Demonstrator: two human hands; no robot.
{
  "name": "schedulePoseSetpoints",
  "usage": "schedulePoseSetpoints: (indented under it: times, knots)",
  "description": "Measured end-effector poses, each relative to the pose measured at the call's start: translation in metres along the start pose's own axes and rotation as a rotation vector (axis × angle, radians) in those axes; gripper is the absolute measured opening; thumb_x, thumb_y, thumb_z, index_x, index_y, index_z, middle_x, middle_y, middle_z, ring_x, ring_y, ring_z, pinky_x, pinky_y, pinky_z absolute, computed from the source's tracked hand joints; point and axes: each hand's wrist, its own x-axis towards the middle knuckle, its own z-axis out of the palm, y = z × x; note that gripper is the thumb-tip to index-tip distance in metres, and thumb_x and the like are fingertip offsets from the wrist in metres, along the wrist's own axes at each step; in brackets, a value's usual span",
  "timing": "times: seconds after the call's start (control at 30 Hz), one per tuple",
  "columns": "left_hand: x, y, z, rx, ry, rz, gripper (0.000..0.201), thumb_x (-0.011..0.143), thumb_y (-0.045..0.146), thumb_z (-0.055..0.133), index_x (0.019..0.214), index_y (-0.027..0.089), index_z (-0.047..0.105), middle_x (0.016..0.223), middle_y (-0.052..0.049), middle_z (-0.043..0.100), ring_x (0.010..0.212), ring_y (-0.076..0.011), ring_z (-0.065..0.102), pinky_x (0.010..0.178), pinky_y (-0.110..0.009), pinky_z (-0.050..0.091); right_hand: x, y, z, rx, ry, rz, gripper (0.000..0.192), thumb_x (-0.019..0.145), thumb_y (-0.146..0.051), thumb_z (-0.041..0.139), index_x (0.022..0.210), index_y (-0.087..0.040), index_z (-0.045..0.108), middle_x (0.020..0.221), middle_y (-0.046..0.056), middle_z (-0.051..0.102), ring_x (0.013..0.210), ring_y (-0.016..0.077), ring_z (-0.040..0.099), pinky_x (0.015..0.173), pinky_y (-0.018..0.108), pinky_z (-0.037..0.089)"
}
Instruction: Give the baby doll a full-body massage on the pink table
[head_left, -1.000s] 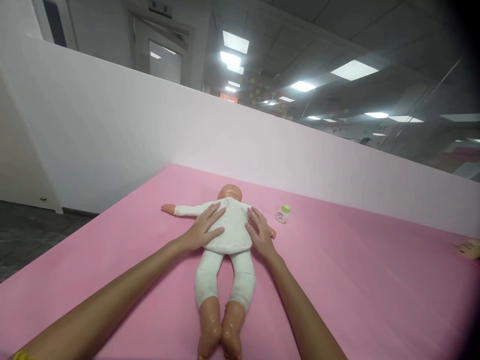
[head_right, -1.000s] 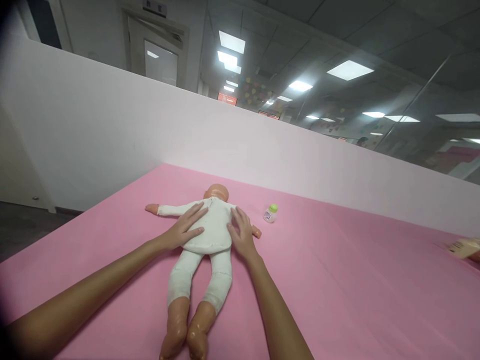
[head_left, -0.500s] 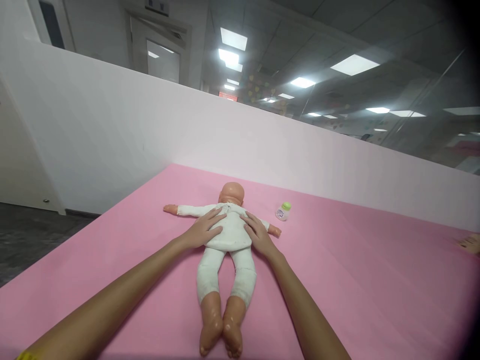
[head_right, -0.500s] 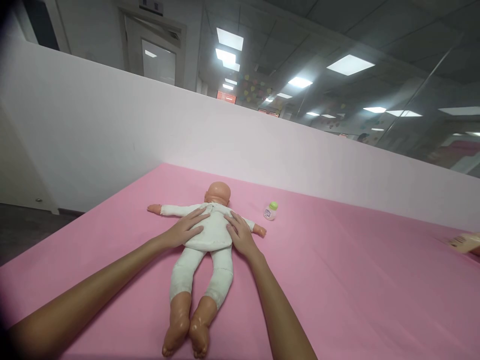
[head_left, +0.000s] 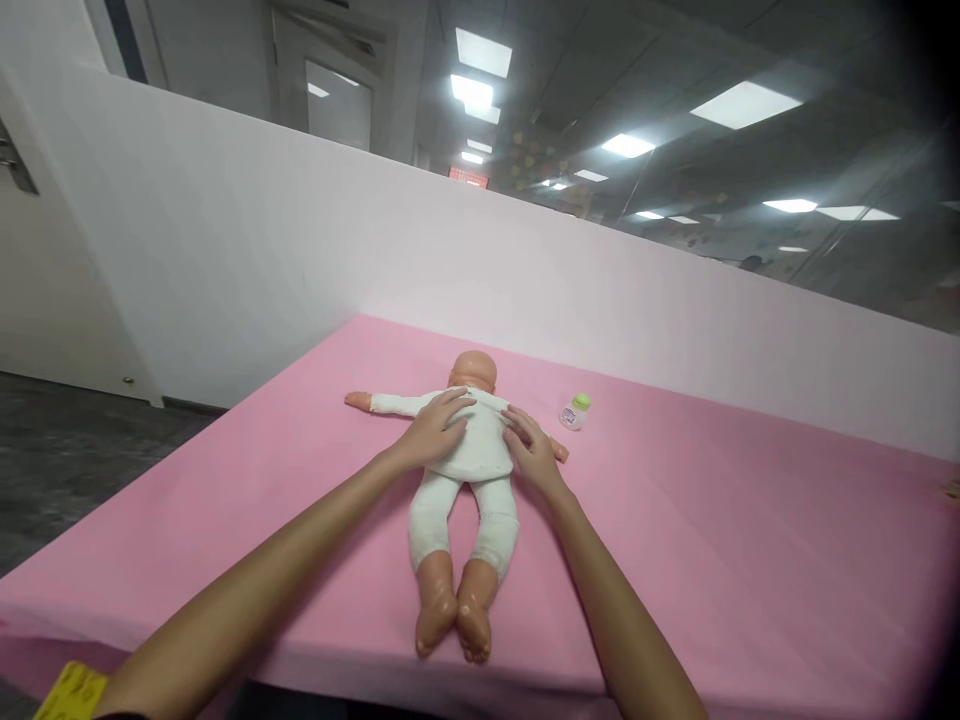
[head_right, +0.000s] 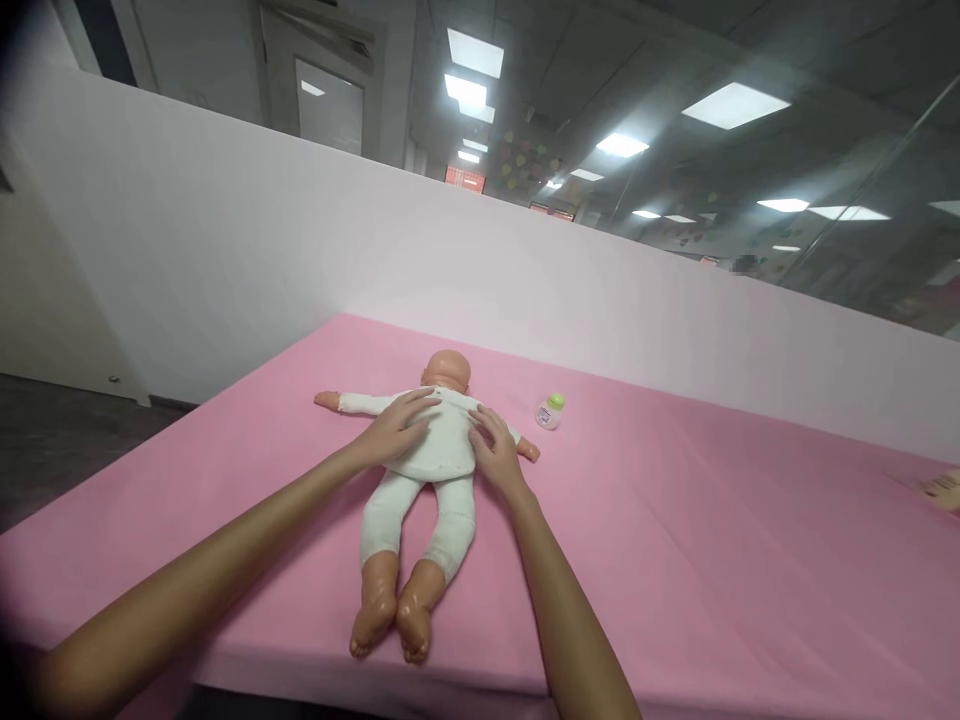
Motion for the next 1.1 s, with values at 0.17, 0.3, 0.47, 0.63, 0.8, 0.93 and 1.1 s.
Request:
schedulePoseSetpoints:
  times: [0.17,0.3,0.47,0.63,0.8,0.93,1.1]
  knots:
    - [0.006,0.001,0.027,0.129,-0.018,-0.078,0.05,0.097,0.027,0.043,0.145,0.017,0.054,0.158,-0.013,0.047,0.15,-0.0292,0.038,0.126,-0.052,0.029,0.016,-0.026,0.019,-0.029,-0.035,-0.096,0.046,0.095,-0.041,0.058,0.138,-0.027,0.063,0.152,0.008,0.055,0.146,0.0284,0.045,0.124,0.054,0.034]
    - [-0.011,-0.001,0.036,0.191,-0.021,-0.144,0.057,0.101,0.034,0.041,0.156,0.02,0.04,0.166,-0.011,0.034,0.156,-0.0317,0.025,0.126,-0.057,0.021,0.018,-0.027,0.041,-0.094,-0.163,-0.058,0.059,0.095,-0.047,0.059,0.15,-0.028,0.051,0.161,0.006,0.044,0.153,0.0279,0.035,0.129,0.054,0.022]
    - [-0.029,-0.004,0.025,0.131,-0.072,-0.132,0.057,0.103,0.045,0.043,0.156,0.025,0.042,0.166,-0.006,0.035,0.156,-0.0306,0.024,0.126,-0.057,0.021,0.001,-0.018,0.045,-0.076,-0.264,0.009,0.061,0.098,-0.055,0.054,0.154,-0.031,0.046,0.17,0.002,0.027,0.16,0.0263,0.015,0.13,0.055,0.013]
    - [-0.03,-0.005,0.02,0.059,0.091,-0.054,0.037,0.099,0.035,0.05,0.132,0.026,0.064,0.136,-0.008,0.062,0.13,-0.0278,0.054,0.114,-0.049,0.041,-0.004,-0.02,0.042,-0.029,-0.147,-0.026,0.044,0.098,-0.048,0.057,0.138,-0.031,0.063,0.156,0.005,0.051,0.149,0.0271,0.04,0.125,0.052,0.03]
    - [-0.026,-0.004,0.021,0.054,0.186,-0.052,0.022,0.096,0.025,0.048,0.098,0.023,0.07,0.101,-0.007,0.064,0.101,-0.0256,0.06,0.097,-0.046,0.049,0.002,-0.026,0.046,-0.052,-0.039,-0.13,0.018,0.094,-0.032,0.062,0.103,-0.028,0.077,0.103,0.006,0.073,0.106,0.0264,0.065,0.101,0.047,0.051]
    - [-0.026,-0.003,0.023,0.073,0.224,-0.033,0.02,0.092,0.021,0.051,0.101,0.023,0.069,0.104,-0.007,0.063,0.104,-0.0257,0.06,0.098,-0.046,0.05,0.001,-0.031,0.048,-0.082,0.008,-0.151,0.015,0.092,-0.027,0.061,0.098,-0.027,0.075,0.095,0.005,0.069,0.099,0.0262,0.063,0.096,0.045,0.052]
    - [-0.029,-0.007,0.027,0.121,0.175,-0.043,0.048,0.089,0.027,0.059,0.137,0.024,0.06,0.147,-0.011,0.052,0.14,-0.034,0.044,0.118,-0.056,0.036,-0.005,-0.026,0.046,-0.141,0.018,-0.132,0.045,0.088,-0.034,0.069,0.133,-0.03,0.065,0.142,0.009,0.056,0.136,0.0314,0.048,0.118,0.052,0.037]
